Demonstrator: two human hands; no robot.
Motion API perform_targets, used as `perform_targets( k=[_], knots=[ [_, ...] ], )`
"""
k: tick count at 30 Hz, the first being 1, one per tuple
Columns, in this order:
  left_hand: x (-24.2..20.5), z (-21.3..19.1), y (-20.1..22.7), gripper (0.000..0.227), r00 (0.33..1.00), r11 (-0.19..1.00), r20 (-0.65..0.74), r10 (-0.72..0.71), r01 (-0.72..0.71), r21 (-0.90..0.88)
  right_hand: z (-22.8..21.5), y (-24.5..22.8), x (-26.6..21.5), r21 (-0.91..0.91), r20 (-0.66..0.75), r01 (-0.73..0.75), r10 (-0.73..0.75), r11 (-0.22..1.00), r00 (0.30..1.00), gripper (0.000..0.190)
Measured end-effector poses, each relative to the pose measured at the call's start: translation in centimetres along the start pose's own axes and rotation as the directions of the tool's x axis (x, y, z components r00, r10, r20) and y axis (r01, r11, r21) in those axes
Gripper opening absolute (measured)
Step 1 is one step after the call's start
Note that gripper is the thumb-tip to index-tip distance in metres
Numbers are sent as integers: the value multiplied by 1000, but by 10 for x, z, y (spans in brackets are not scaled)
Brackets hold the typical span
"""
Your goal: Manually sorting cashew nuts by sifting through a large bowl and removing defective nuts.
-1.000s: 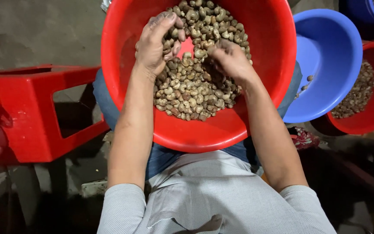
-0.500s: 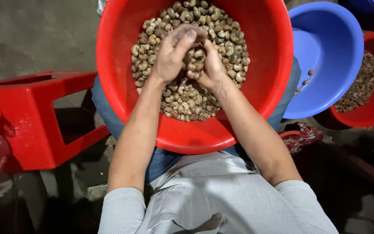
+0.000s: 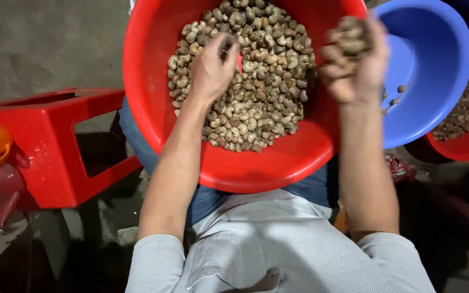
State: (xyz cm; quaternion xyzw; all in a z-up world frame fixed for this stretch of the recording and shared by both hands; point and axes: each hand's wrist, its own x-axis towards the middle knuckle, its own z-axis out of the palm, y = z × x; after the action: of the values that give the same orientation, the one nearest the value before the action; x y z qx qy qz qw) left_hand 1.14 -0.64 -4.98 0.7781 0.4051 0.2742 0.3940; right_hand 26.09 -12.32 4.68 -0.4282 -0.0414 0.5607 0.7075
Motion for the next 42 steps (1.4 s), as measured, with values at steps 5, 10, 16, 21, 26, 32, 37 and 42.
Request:
perform_targets(
  k=[5, 10, 16, 21, 26, 32, 37, 42],
  knots=[
    [0, 33, -4, 22, 987, 977, 80, 143, -154, 149, -91, -59, -11, 128, 29, 65, -70, 990, 997, 26],
    [9, 63, 2, 33, 982, 964, 143, 121, -151, 219, -163, -51, -4, 211, -370, 230, -140, 950, 918, 31],
    [17, 92, -3, 49, 988, 863, 101, 113, -148, 483, -257, -16, 13, 308, -532, 146, 43, 940, 846, 37],
    [21, 93, -14, 47, 991, 881, 113, 65, -110, 459, -255, -9, 14, 305, -725, 242, 60, 921, 686, 35],
    [23, 49, 24, 34, 935, 951, 173, -310, 300, 80, -283, -4, 17, 24, -721, 112, -61, 993, 691, 62],
    [17, -29, 43, 35, 768, 675, 276, -577, 640, -367, -174, -37, -10, -402, -408, 199, -370, 893, 834, 33],
    [4, -61, 34, 23, 785, 704, 225, -577, 618, -350, -78, -42, -21, -689, 288, 584, -578, 429, 764, 15],
    [-8, -56, 2, 41, 907, 890, 3, -421, 414, -193, -7, 5, 0, -762, 642, 600, -162, -245, 750, 15]
  ],
)
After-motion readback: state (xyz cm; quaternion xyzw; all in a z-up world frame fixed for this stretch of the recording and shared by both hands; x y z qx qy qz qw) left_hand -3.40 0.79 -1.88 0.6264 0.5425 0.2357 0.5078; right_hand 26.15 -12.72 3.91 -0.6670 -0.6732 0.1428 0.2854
